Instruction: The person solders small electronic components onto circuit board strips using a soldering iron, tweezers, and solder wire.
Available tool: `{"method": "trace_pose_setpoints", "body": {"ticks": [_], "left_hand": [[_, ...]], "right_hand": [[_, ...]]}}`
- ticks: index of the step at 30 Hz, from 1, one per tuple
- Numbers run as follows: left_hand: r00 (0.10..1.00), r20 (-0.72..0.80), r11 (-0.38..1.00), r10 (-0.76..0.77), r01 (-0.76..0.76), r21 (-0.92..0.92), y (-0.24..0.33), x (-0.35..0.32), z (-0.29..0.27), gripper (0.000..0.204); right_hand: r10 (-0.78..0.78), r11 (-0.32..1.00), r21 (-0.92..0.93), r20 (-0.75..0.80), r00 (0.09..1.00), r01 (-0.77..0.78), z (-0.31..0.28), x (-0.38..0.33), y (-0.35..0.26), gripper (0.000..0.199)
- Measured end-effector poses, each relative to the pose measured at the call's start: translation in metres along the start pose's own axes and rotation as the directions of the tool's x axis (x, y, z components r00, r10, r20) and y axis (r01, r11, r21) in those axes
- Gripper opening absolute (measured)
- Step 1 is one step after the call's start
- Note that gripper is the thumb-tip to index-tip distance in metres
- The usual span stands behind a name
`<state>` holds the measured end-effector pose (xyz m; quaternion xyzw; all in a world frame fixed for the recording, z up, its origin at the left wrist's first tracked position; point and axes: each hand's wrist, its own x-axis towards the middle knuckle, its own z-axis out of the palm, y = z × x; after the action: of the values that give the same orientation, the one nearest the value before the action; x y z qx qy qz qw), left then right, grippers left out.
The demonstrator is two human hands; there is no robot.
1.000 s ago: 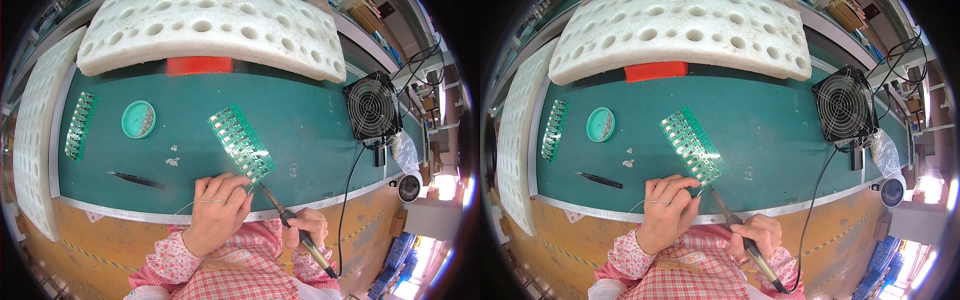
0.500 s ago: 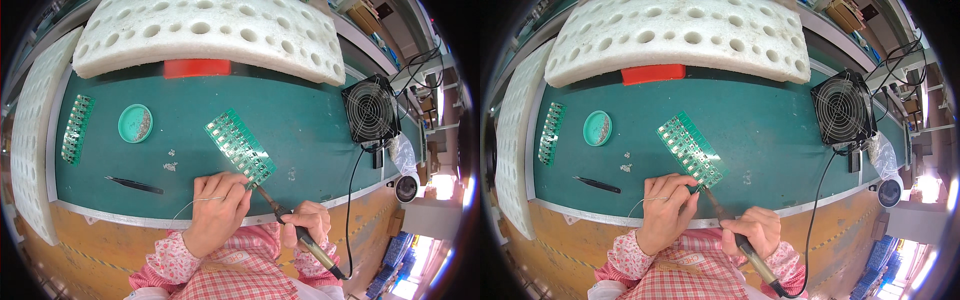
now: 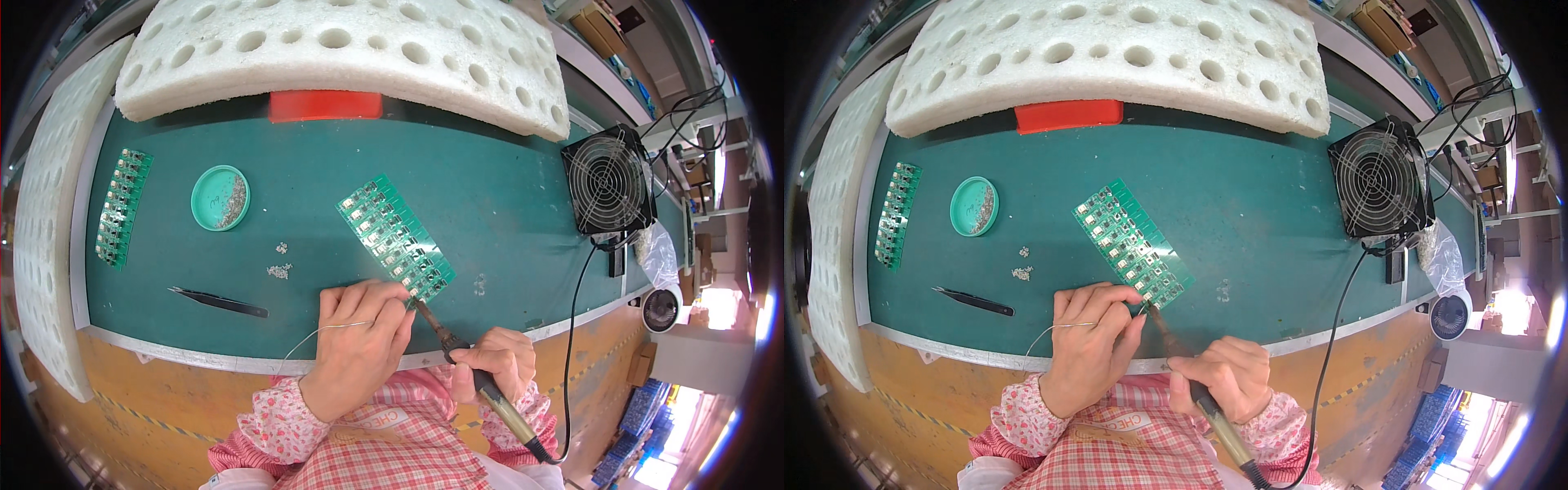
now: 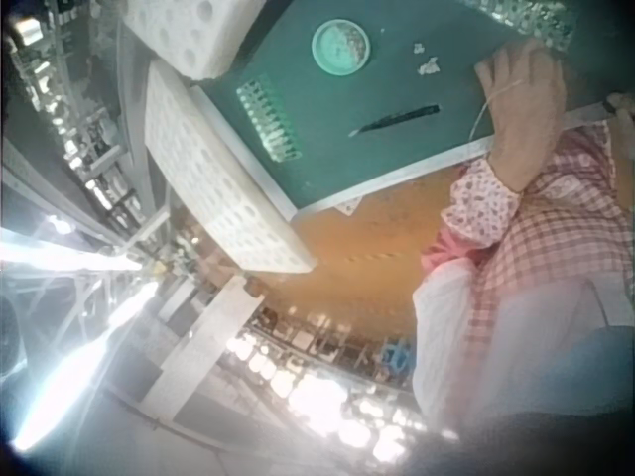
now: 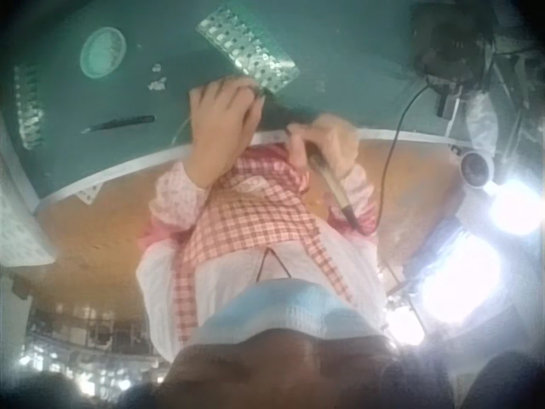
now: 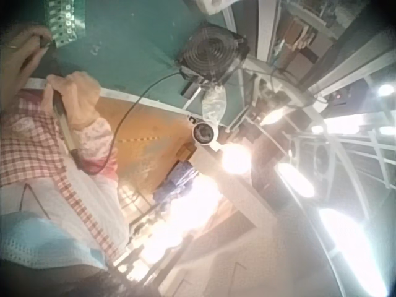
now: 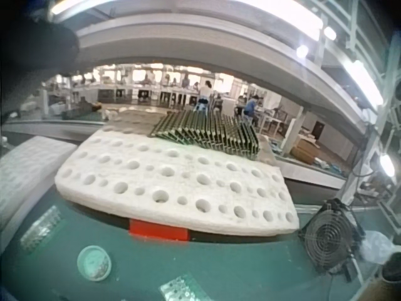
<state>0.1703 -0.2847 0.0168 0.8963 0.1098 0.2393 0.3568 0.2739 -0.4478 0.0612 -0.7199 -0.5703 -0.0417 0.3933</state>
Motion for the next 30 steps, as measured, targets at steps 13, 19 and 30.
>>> {"method": "trace_pose_setpoints", "body": {"ticks": [13, 19, 30], "left_hand": [[1.0, 0.004, 0.999, -0.003, 0.003, -0.041, -0.002, -0.001, -0.004, 0.023], [1.0, 0.014, 1.0, -0.011, 0.011, -0.015, 0.001, 0.001, -0.002, 0.024], [1.0, 0.005, 0.999, -0.013, 0.013, 0.031, 0.001, 0.003, 0.002, 0.024]], "right_hand": [[0.055, 0.997, 0.062, -0.11, 0.992, -0.049, -0.003, -0.006, -0.005, 0.015], [0.279, 0.954, 0.171, -0.204, 0.938, -0.247, -0.001, -0.021, 0.007, 0.01], [0.463, 0.852, 0.366, -0.197, 0.864, -0.374, 0.002, -0.022, 0.019, 0.009]]}}
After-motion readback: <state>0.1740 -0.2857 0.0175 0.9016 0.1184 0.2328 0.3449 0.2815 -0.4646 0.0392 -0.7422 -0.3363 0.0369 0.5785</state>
